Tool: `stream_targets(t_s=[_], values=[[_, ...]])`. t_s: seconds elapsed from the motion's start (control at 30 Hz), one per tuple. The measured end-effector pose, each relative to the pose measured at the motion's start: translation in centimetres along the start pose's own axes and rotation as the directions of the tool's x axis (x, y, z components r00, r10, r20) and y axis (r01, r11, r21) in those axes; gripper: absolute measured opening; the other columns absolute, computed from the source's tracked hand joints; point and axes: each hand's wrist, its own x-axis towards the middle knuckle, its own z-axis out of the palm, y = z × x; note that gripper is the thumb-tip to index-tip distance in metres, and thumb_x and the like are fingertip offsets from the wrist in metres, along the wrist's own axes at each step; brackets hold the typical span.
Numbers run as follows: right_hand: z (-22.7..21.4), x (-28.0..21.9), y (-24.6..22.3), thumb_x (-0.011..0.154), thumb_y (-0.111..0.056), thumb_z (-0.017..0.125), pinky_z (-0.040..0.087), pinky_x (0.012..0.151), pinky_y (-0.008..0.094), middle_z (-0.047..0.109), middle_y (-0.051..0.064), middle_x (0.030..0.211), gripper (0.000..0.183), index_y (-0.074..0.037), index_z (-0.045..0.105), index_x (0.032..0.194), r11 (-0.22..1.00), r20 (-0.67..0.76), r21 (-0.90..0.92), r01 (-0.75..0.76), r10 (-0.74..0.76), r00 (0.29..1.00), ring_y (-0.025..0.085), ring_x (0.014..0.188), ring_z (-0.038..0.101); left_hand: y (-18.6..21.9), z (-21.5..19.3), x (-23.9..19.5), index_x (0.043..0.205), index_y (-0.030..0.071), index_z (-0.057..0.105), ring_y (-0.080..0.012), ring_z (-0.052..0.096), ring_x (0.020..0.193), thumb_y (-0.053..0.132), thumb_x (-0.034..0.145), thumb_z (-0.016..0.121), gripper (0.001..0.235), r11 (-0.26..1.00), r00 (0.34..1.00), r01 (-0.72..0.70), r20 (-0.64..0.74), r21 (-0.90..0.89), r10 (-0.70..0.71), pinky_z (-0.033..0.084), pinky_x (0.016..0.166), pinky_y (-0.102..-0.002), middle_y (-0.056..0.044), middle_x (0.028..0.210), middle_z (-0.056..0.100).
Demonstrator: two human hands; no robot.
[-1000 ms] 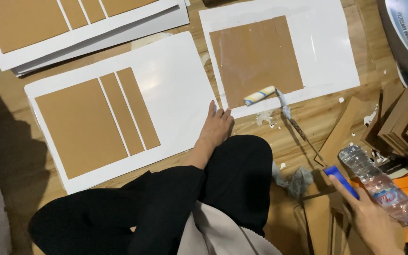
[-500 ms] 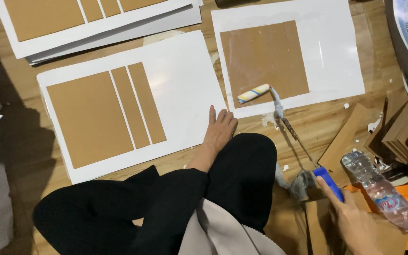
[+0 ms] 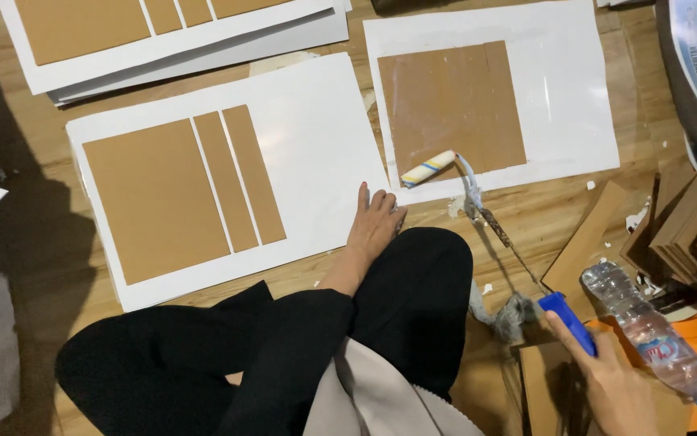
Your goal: Applying glue to cardboard pieces using a roller and sticking them onto white paper sheets to create a structured board.
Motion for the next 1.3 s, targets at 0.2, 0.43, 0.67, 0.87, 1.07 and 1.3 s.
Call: stream_targets(t_s=[0.2,0.43,0.67,0.87,1.07,1.3], values=[[0.1,0.2,1.4,0.079,-0.015,0.047,0.063,0.054,0.02,0.05,-0.01,0.12,0.079,-0.054,0.007,0.136,0.997,0.035,-0.062,-0.035,0.037,0.999,0.004,0.054,0.064,0.0,-0.2,0.0,0.088,0.01,0.059,-0.0273,0.042,0.104,0.017,0.082,0.049,0.013,1.0,0.996,-0.011,-0.09,0.01,0.012,0.012,0.107,-0.055,-0.01,0.1,0.05],[-1.3,5.0,1.4,0.075,-0.031,0.06,0.062,0.063,0.037,0.062,0.012,0.112,0.061,-0.043,0.041,0.132,0.881,-0.045,0.452,-0.14,0.179,0.983,0.026,0.069,0.07,-0.3,-0.1,0.9,0.084,0.009,0.06,-0.0287,0.04,0.112,0.019,0.081,0.052,0.013,0.996,0.998,-0.063,0.002,0.067,0.063,0.005,0.108,-0.057,-0.011,0.1,0.052],[-8.1,15.4,0.3,0.076,-0.015,0.062,0.061,0.067,0.036,0.065,0.017,0.094,0.071,-0.032,0.036,0.14,0.937,-0.12,0.348,0.012,0.031,0.992,0.026,0.065,0.069,-0.2,-0.5,1.8,0.071,0.009,0.063,-0.0269,0.045,0.096,0.017,0.079,0.054,0.014,0.986,0.982,-0.115,-0.136,0.121,0.131,0.009,0.109,-0.057,-0.009,0.081,0.052],[-12.3,18.6,-0.9,0.081,-0.013,0.057,0.048,0.07,0.039,0.064,0.018,0.084,0.062,-0.031,0.042,0.139,0.832,-0.087,0.554,-0.028,0.091,0.992,0.029,0.073,0.061,-0.3,-0.6,1.9,0.077,0.008,0.063,-0.0256,0.048,0.089,0.017,0.08,0.055,0.014,0.981,0.983,-0.118,-0.12,0.157,0.138,0.01,0.11,-0.056,-0.007,0.076,0.055],[-12.1,12.1,-2.7,0.08,-0.017,0.06,0.053,0.059,0.032,0.065,0.012,0.07,0.062,-0.035,0.042,0.137,0.79,0.016,0.609,-0.079,0.087,0.996,0.019,0.055,0.06,-1.0,-1.4,1.5,0.085,0.007,0.06,-0.0274,0.046,0.1,0.018,0.081,0.051,0.015,0.979,0.989,-0.142,-0.028,0.146,0.147,0.008,0.109,-0.059,-0.007,0.087,0.055],[-10.8,14.2,-6.8,0.082,-0.022,0.048,0.053,0.07,0.045,0.057,0.013,0.097,0.063,-0.044,0.028,0.137,0.895,-0.007,0.446,-0.023,0.029,1.0,0.037,0.078,0.063,-0.1,-2.8,1.7,0.091,0.011,0.063,-0.0233,0.041,0.11,0.015,0.08,0.054,0.014,0.968,0.987,-0.139,0.113,0.211,0.117,0.004,0.11,-0.057,-0.005,0.099,0.056]])
